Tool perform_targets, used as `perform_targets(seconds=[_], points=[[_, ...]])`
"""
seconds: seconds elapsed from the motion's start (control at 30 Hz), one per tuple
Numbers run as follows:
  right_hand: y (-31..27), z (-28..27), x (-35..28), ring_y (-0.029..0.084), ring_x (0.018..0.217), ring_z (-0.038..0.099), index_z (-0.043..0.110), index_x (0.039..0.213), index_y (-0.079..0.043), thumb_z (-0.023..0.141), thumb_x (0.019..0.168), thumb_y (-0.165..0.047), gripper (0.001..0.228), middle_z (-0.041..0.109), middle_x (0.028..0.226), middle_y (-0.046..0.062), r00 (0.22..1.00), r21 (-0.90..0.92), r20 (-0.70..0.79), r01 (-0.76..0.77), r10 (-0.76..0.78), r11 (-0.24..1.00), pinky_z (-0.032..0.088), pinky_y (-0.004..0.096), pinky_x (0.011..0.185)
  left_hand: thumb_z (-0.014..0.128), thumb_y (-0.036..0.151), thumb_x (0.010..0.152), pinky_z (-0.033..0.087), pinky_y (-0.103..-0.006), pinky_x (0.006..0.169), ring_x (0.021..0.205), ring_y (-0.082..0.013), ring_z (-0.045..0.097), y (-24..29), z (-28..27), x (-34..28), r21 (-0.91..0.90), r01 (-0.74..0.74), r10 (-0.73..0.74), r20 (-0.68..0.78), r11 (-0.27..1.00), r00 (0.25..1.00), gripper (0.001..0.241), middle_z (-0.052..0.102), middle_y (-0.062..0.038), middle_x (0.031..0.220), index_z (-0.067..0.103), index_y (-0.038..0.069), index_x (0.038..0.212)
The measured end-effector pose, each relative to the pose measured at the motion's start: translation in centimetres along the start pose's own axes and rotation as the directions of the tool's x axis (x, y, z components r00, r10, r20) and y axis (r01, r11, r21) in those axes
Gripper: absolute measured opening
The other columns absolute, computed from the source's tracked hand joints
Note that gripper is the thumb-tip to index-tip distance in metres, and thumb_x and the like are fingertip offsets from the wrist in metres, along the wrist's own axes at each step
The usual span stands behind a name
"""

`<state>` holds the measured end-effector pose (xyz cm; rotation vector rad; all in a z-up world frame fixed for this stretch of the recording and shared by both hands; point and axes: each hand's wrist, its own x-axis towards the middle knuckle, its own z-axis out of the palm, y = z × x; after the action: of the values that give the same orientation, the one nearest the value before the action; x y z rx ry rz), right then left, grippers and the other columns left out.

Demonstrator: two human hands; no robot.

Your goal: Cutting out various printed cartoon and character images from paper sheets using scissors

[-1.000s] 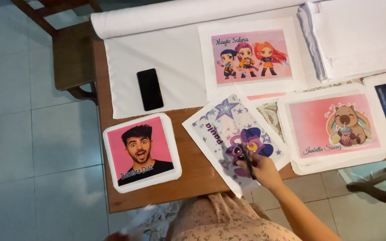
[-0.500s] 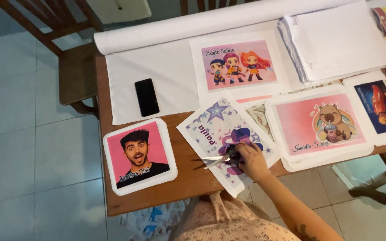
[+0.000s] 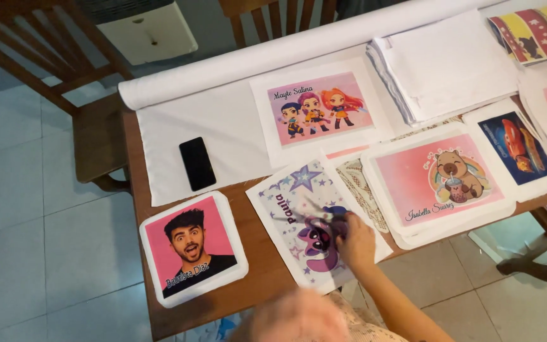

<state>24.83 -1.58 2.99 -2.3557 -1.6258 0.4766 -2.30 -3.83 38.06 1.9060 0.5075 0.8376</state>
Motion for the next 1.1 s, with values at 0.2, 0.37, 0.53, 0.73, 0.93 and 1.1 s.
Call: perform_targets(seconds=[0.2, 0.37, 0.53, 0.73, 0.93, 1.1], points=[[6.7, -0.3, 1.5, 0.043, 0.102, 0.064, 0.055, 0.121, -0.006, 0.069, 0.068, -0.006, 0.055, 0.065, 0.123, 0.018, 0.995, 0.085, -0.064, 0.088, -0.083, 0.992, 0.052, 0.053, 0.090, 0.046, 0.052, 0.101, 0.007, -0.0627, 0.122, 0.156, -0.0335, 0.011, -24.7, 7.2, -4.8, 0.548, 0.593, -0.751, 0.103, 0.590, 0.653, 0.060, 0.021, -0.007, 0.168, 0.041, 0.024, 0.154], [7.8, 0.5, -4.5, 0.023, 0.117, 0.062, 0.059, 0.119, -0.011, 0.078, 0.060, -0.013, 0.062, 0.068, 0.121, 0.003, 0.963, -0.123, -0.128, 0.221, -0.236, 0.968, 0.037, 0.043, 0.117, 0.054, 0.052, 0.098, 0.007, -0.0724, 0.118, 0.153, -0.0333, 0.014, -27.7, 6.8, -6.1, 0.757, 0.388, -0.676, 0.096, 0.527, 0.730, 0.057, 0.027, -0.005, 0.164, 0.048, 0.026, 0.149], [6.7, 1.5, -8.6, 0.022, 0.111, 0.065, 0.058, 0.120, -0.017, 0.072, 0.061, -0.023, 0.061, 0.069, 0.123, -0.003, 0.992, -0.069, -0.079, 0.092, -0.098, 0.993, 0.046, 0.039, 0.102, 0.070, 0.037, 0.091, 0.008, -0.0749, 0.117, 0.152, -0.0365, 0.015, -31.2, 3.3, -5.4, 0.850, 0.140, -0.521, 0.175, 0.509, 0.836, 0.058, 0.028, -0.008, 0.164, 0.052, 0.030, 0.146], [6.1, 0.6, -4.7, 0.039, 0.115, 0.060, 0.053, 0.132, -0.004, 0.071, 0.063, -0.007, 0.071, 0.064, 0.126, 0.014, 0.991, 0.162, -0.099, 0.109, -0.094, 0.981, 0.047, 0.052, 0.100, 0.065, 0.024, 0.091, 0.022, -0.0597, 0.120, 0.147, -0.0346, 0.033, -34.5, 0.4, -3.8, 0.759, 0.442, -0.528, -0.154, 0.478, 0.835, 0.054, 0.043, -0.010, 0.156, 0.054, 0.017, 0.144], [4.4, -0.6, -5.2, 0.037, 0.120, 0.060, 0.056, 0.130, -0.007, 0.066, 0.069, -0.002, 0.062, 0.065, 0.130, 0.014, 1.000, 0.228, -0.009, 0.022, -0.021, 0.973, 0.050, 0.050, 0.097, 0.073, 0.025, 0.079, 0.040, -0.0528, 0.108, 0.129, -0.0411, 0.047, -43.6, -8.8, -0.4, 0.498, 0.791, -0.146, -0.806, 0.355, 0.573, 0.065, 0.052, -0.019, 0.142, 0.054, 0.001, 0.136], [2.4, -2.0, -6.9, 0.030, 0.110, 0.068, 0.062, 0.120, -0.011, 0.082, 0.077, -0.035, 0.053, 0.074, 0.116, 0.007, 0.995, 0.320, -0.002, -0.094, 0.100, 0.943, 0.053, 0.045, 0.086, 0.068, 0.046, 0.076, 0.042, -0.0519, 0.101, 0.126, -0.0367, 0.048, -46.4, -14.8, 3.5, 0.279, 0.960, -0.434, -0.866, -0.003, 0.250, 0.079, 0.051, -0.017, 0.138, 0.045, 0.002, 0.138]])
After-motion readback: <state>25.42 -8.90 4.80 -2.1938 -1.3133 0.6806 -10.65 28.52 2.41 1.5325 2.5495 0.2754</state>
